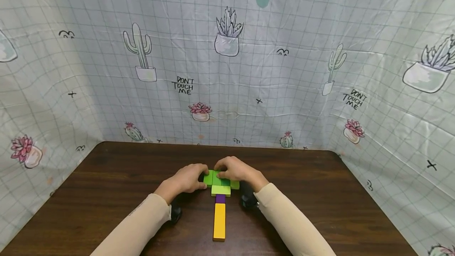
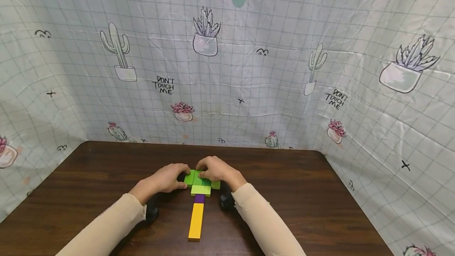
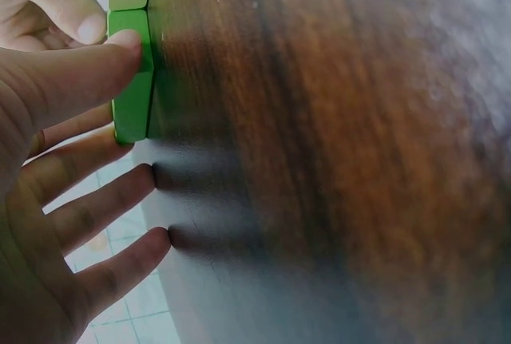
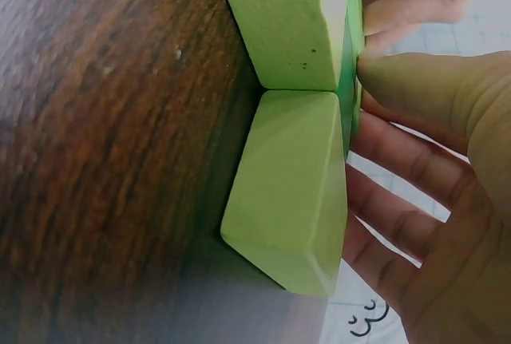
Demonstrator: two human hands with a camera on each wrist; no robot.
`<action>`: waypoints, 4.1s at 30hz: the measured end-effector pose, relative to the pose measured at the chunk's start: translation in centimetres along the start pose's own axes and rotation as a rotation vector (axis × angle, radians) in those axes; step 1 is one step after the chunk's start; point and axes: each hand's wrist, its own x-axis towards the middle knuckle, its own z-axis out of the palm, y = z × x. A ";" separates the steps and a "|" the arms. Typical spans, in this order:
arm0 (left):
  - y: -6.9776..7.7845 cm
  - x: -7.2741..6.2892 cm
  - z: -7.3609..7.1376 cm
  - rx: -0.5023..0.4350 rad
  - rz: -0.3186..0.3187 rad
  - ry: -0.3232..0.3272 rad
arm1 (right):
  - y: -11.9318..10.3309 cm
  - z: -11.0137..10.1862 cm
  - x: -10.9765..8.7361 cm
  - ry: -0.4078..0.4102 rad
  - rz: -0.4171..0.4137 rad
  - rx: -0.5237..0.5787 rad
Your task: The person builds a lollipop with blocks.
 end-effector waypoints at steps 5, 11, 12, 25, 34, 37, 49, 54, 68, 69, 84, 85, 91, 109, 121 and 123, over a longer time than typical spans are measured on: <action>0.1 0.1 -0.1 0.001 0.009 0.003 | 0.0 -0.1 -0.1 0.008 0.002 -0.002; 0.3 0.2 0.0 0.005 0.008 0.003 | 0.0 -0.1 -0.2 0.008 0.006 -0.013; 0.3 0.2 0.0 0.007 0.007 0.004 | -0.1 -0.2 -0.2 0.007 0.007 -0.013; 0.2 0.1 0.0 -0.007 0.006 0.012 | -0.2 -0.5 -2.2 -0.002 0.032 -0.114; 0.3 -0.2 0.0 -0.003 -0.002 0.011 | -0.3 -0.9 -4.3 0.059 -0.011 -0.187; 0.3 -0.2 0.0 -0.002 -0.001 0.014 | -0.2 -1.0 -5.0 0.072 -0.009 -0.182; 0.2 -0.4 0.1 0.003 0.000 0.026 | 0.8 -1.6 -8.4 0.130 -0.011 -0.256; 0.2 -0.3 0.1 0.004 0.010 0.024 | 1.2 -1.9 -9.8 0.128 0.026 -0.257; 0.3 -0.3 0.0 0.007 0.005 0.015 | 2.4 -1.4 -12.6 0.101 0.086 -0.266; 0.3 -0.3 0.0 0.004 0.004 0.016 | 2.5 -1.4 -12.8 0.099 0.093 -0.267; 0.6 -0.5 0.0 -0.002 -0.006 0.012 | 3.1 -1.5 -14.2 0.067 0.148 -0.225; 0.6 -0.5 0.0 -0.002 -0.007 0.014 | 3.1 -1.5 -14.2 0.065 0.153 -0.225; 0.6 -0.5 0.0 -0.003 -0.005 0.014 | 3.2 -1.8 -14.3 0.041 0.196 -0.219; 0.4 -0.3 0.3 -0.006 -0.008 0.019 | 3.2 -1.9 -14.6 0.050 0.194 -0.240; 0.5 -0.3 0.2 0.002 -0.014 0.026 | 3.6 -1.6 -14.4 0.078 0.120 -0.224; 0.5 -0.3 0.2 0.004 -0.011 0.027 | 3.5 -1.4 -14.3 0.087 0.100 -0.227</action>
